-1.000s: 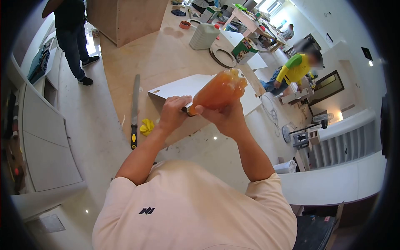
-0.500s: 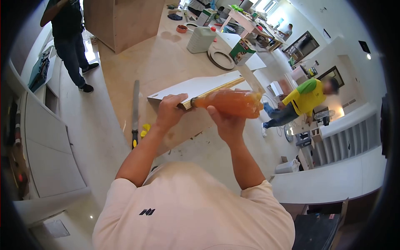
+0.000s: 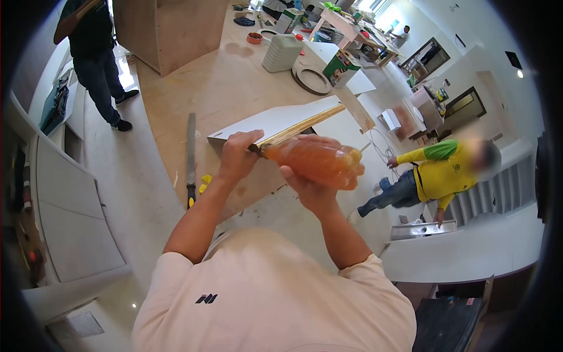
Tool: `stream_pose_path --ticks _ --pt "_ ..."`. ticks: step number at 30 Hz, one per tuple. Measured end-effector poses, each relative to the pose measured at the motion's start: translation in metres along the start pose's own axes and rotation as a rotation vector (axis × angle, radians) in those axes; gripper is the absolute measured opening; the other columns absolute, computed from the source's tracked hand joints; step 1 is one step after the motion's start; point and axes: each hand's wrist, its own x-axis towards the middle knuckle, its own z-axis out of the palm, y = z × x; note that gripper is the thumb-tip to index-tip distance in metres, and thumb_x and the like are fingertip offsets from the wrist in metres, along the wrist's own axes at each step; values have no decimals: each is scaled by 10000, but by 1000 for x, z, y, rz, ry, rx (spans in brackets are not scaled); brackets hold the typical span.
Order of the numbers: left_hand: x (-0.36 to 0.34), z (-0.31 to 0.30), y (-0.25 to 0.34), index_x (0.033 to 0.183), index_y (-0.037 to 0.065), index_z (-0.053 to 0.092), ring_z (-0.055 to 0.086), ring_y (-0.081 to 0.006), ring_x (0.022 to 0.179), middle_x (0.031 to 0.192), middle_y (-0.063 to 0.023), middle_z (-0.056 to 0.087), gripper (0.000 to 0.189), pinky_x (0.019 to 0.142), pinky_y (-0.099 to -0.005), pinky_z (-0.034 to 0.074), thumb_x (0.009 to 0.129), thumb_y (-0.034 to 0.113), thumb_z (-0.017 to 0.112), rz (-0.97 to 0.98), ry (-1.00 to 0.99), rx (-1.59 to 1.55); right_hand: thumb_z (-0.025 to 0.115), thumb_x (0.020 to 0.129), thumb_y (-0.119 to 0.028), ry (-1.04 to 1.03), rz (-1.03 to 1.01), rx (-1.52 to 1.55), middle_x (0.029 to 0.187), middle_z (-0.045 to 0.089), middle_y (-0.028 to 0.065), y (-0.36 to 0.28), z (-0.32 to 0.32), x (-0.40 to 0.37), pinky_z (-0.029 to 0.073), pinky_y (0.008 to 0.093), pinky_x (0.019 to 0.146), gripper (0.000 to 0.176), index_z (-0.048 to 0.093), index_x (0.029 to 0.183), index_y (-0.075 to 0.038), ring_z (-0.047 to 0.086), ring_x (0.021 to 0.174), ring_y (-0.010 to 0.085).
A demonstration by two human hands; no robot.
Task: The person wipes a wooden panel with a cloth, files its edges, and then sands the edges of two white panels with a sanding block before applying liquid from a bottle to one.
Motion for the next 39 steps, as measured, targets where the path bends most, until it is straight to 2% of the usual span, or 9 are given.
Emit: stream_pose_path --ticks 3,6,11,15,20,27,33,36,39 --pt "3 -4 9 1074 42 723 697 -331 965 1068 -145 736 481 884 -407 537 619 80 876 -16 -5 13 817 812 -51 11 44 -27 1313 521 140 18 -13 1 480 363 1027 815 262 1409 -31 564 1192 237" --pt "6 -4 7 1070 40 725 697 -334 958 1062 -147 737 480 876 -406 542 619 90 882 -11 1 23 810 813 -37 135 235 352 1328 507 148 15 -2 -3 472 375 1045 821 255 1419 -34 562 1197 239" --pt "2 -2 4 1067 40 727 698 -336 950 1055 -148 738 474 865 -404 548 623 94 883 -23 -5 15 798 824 -31 121 174 329 1327 503 157 3 3 -7 477 386 1049 816 242 1421 -36 558 1208 244" --pt "2 -2 9 1065 38 727 700 -332 950 1053 -149 739 468 866 -402 549 627 95 883 -14 1 20 800 826 -38 164 318 392 1331 506 156 5 -6 0 479 381 1048 811 246 1419 -39 556 1209 242" --pt "2 1 -1 1049 36 731 700 -328 946 1047 -143 741 477 860 -396 554 625 155 911 8 8 23 792 831 -20 69 26 155 1337 506 150 0 3 -5 493 365 1030 775 267 1400 -39 575 1189 234" --pt "1 0 13 1043 37 734 700 -315 956 1058 -132 743 471 855 -394 555 625 159 913 -55 2 34 769 862 -30 407 313 485 1089 653 48 32 -20 12 530 274 872 343 585 1149 6 652 968 147" --pt "-2 0 5 1072 38 736 694 -301 951 1058 -133 743 517 855 -380 548 610 161 931 -12 -29 37 813 833 -98 88 395 410 1054 672 53 -25 -3 21 561 286 824 363 592 1101 8 658 947 123" --pt "-2 -3 14 1051 35 732 700 -297 952 1055 -128 745 482 854 -383 545 619 146 917 -42 -34 30 814 829 -99 -67 440 234 1069 662 59 4 -21 31 574 288 791 438 556 1168 3 661 958 129" --pt "-4 -1 17 1022 34 732 705 -296 944 1046 -121 748 451 853 -389 543 626 156 910 -40 -12 27 820 824 -103 7 428 305 1080 654 66 17 -25 45 570 284 783 564 480 1263 -3 661 966 137"
